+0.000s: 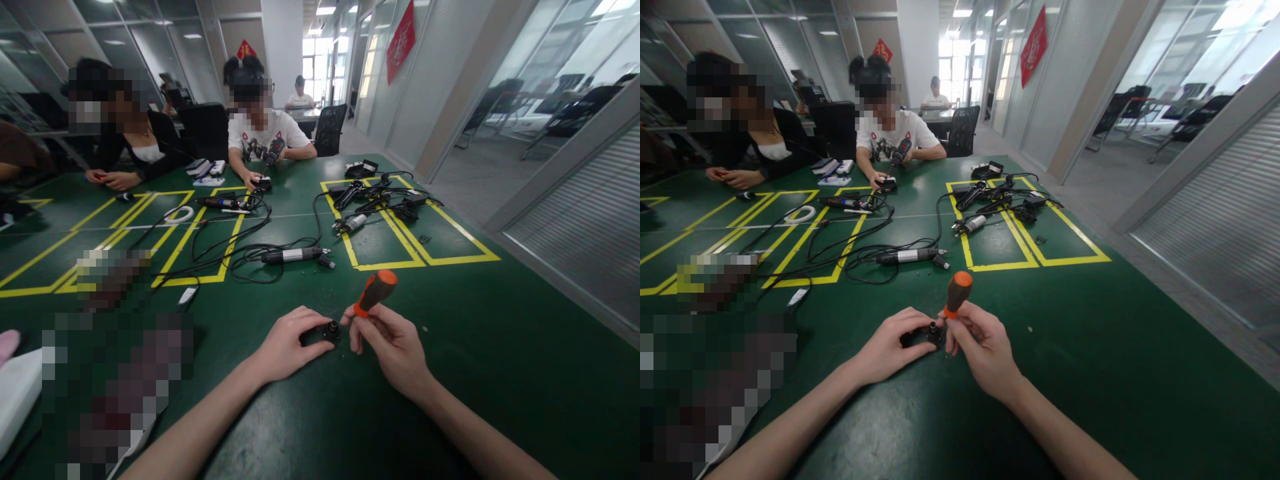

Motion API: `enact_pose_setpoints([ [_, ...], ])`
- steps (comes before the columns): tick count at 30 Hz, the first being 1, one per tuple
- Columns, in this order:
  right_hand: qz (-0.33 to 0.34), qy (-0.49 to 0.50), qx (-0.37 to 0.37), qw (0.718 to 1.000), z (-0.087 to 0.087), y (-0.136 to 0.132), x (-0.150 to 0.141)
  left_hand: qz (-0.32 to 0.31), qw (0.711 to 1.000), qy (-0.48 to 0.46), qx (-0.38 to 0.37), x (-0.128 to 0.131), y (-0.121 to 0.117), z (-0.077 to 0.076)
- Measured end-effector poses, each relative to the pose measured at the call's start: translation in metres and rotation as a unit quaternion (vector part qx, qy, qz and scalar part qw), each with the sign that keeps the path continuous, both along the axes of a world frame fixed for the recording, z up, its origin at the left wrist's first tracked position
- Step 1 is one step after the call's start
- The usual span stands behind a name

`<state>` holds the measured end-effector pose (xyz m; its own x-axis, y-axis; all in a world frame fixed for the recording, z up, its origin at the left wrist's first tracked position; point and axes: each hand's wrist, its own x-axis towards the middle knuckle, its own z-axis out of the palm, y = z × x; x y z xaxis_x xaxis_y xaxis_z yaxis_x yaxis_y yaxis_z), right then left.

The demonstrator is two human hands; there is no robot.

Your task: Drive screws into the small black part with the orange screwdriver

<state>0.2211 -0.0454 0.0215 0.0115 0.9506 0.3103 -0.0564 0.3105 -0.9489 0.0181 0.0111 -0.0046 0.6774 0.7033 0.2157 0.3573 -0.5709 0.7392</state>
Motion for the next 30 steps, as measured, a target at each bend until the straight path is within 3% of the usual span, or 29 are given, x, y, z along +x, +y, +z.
enact_pose_setpoints([
  [9, -0.053, -0.008, -0.041, 0.998, 0.001, 0.0013, 0.0018, 0.002, 1.0, 0.003, -0.014, -0.0016, -0.0008, 0.0004],
  [17, 0.007, -0.003, -0.021, 1.0, 0.0012, 0.0001, 0.0021, 0.011, 1.0, 0.003, -0.018, -0.001, -0.0007, 0.0008],
  [25, -0.027, -0.034, -0.017, 0.999, -0.0024, 0.0, 0.004, 0.006, 1.0, 0.004, -0.017, -0.0011, -0.0006, 0.0021],
  [30, 0.001, -0.024, -0.016, 1.0, -0.0004, 0.0005, 0.0034, 0.006, 1.0, 0.006, -0.011, -0.0006, -0.0012, 0.0023],
])
